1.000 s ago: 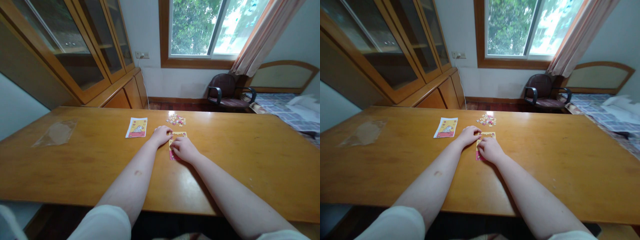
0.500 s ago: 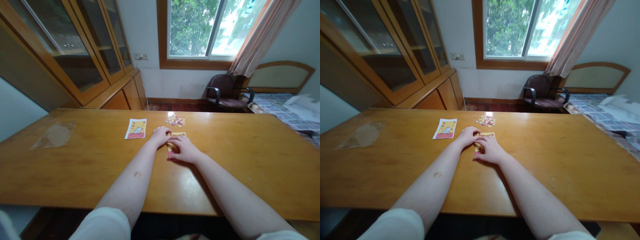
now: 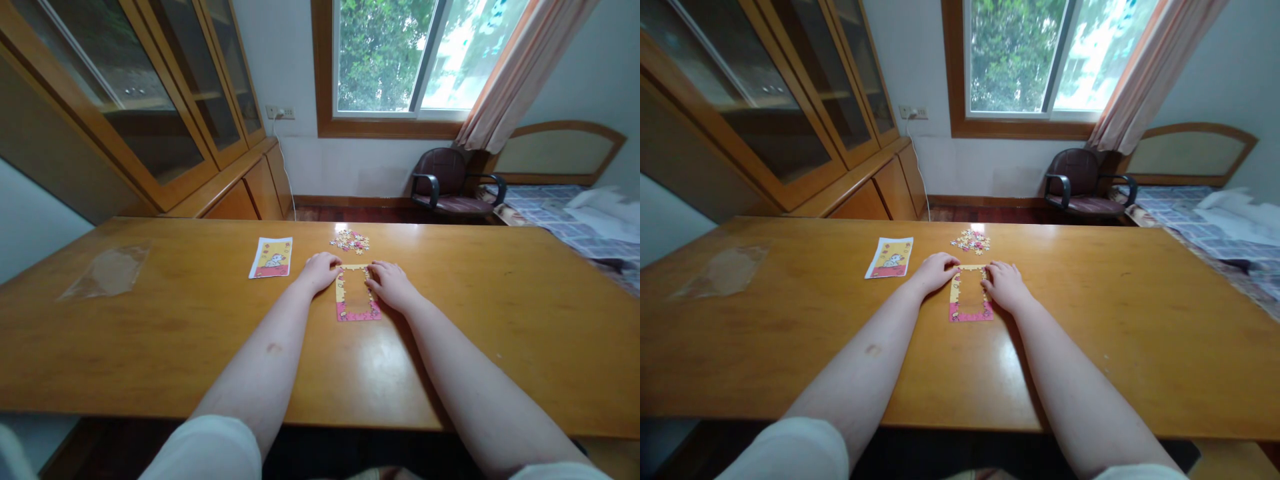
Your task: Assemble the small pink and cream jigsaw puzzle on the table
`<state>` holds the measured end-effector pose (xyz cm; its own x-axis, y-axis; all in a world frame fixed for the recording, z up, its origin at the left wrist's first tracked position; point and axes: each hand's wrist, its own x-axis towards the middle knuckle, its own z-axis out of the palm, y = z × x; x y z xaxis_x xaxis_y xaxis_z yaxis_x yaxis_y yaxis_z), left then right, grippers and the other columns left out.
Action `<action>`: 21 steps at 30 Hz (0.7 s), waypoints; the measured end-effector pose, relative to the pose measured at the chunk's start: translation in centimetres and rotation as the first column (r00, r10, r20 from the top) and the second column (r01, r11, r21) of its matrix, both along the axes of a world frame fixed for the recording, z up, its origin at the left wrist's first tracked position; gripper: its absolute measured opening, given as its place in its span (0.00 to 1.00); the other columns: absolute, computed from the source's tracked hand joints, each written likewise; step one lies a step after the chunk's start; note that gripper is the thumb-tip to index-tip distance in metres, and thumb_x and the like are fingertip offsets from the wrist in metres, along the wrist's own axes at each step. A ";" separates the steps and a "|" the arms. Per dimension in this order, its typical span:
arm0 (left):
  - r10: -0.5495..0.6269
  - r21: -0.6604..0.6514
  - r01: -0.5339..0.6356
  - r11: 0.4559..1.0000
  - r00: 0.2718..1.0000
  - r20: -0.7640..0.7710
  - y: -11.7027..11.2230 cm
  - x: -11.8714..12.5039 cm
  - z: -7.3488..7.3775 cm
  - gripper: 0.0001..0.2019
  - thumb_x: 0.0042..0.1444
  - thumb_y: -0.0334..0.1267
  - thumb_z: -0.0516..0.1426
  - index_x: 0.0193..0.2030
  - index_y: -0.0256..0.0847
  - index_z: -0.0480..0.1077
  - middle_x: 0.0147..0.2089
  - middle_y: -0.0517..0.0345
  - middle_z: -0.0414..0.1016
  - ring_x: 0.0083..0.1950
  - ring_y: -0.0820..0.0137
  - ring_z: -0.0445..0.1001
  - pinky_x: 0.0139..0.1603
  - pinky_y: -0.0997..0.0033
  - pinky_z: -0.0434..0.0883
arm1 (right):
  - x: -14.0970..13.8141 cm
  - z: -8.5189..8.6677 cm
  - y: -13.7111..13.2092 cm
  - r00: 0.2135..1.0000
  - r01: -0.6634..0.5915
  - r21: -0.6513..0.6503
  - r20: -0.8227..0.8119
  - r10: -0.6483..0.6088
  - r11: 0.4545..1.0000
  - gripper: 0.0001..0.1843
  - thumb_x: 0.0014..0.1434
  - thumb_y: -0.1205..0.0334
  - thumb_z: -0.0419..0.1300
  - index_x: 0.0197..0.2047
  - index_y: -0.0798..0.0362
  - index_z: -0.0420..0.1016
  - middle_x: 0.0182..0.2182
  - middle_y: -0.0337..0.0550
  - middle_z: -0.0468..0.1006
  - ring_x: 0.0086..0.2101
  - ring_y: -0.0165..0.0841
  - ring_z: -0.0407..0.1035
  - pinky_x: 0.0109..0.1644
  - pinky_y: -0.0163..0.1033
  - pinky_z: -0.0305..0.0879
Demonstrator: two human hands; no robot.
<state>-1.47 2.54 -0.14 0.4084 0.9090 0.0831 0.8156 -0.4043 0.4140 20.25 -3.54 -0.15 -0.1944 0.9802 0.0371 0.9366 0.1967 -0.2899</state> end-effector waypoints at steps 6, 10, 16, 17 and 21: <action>-0.015 0.013 0.015 1.000 1.000 -0.004 0.2 -0.1 -0.2 0.14 0.55 0.42 0.58 0.46 0.44 0.78 0.48 0.54 0.78 0.51 0.62 0.74 0.54 0.66 0.69 | -0.4 0.3 0.1 0.999 0.041 0.067 0.010 -0.041 0.997 0.16 0.63 0.58 0.54 0.48 0.54 0.77 0.51 0.51 0.76 0.51 0.42 0.67 0.59 0.45 0.57; -0.028 0.014 0.028 1.000 0.999 0.036 0.3 -0.2 -0.4 0.13 0.55 0.40 0.58 0.45 0.42 0.78 0.48 0.53 0.78 0.50 0.62 0.74 0.54 0.66 0.70 | -0.1 -0.8 0.5 0.992 0.045 0.092 -0.119 -0.034 0.995 0.16 0.62 0.56 0.57 0.47 0.55 0.77 0.49 0.52 0.76 0.51 0.41 0.66 0.58 0.43 0.58; 0.140 -0.030 -0.137 0.990 0.966 0.218 0.7 -0.8 -1.0 0.11 0.55 0.34 0.55 0.42 0.38 0.78 0.46 0.50 0.78 0.48 0.63 0.75 0.53 0.66 0.70 | 0.9 -2.1 2.4 0.849 0.335 0.053 -0.450 -0.277 0.941 0.16 0.61 0.56 0.55 0.46 0.55 0.76 0.42 0.48 0.79 0.41 0.36 0.71 0.48 0.40 0.65; 0.182 -0.047 -0.176 0.983 0.949 0.258 0.9 -0.9 -1.1 0.11 0.56 0.34 0.55 0.41 0.38 0.77 0.44 0.50 0.79 0.46 0.63 0.75 0.51 0.66 0.71 | 1.0 -2.1 2.8 0.830 0.374 0.034 -0.459 -0.318 0.927 0.15 0.60 0.56 0.55 0.45 0.54 0.77 0.40 0.47 0.79 0.40 0.36 0.72 0.46 0.40 0.65; 0.319 -0.148 -0.283 0.948 0.807 0.498 1.6 -1.6 -1.5 0.09 0.55 0.36 0.55 0.38 0.38 0.76 0.39 0.54 0.79 0.43 0.65 0.76 0.48 0.67 0.72 | 1.5 -1.6 4.9 0.822 0.392 -0.074 -0.420 -0.386 0.917 0.10 0.55 0.57 0.58 0.38 0.50 0.77 0.38 0.42 0.80 0.38 0.36 0.71 0.43 0.39 0.64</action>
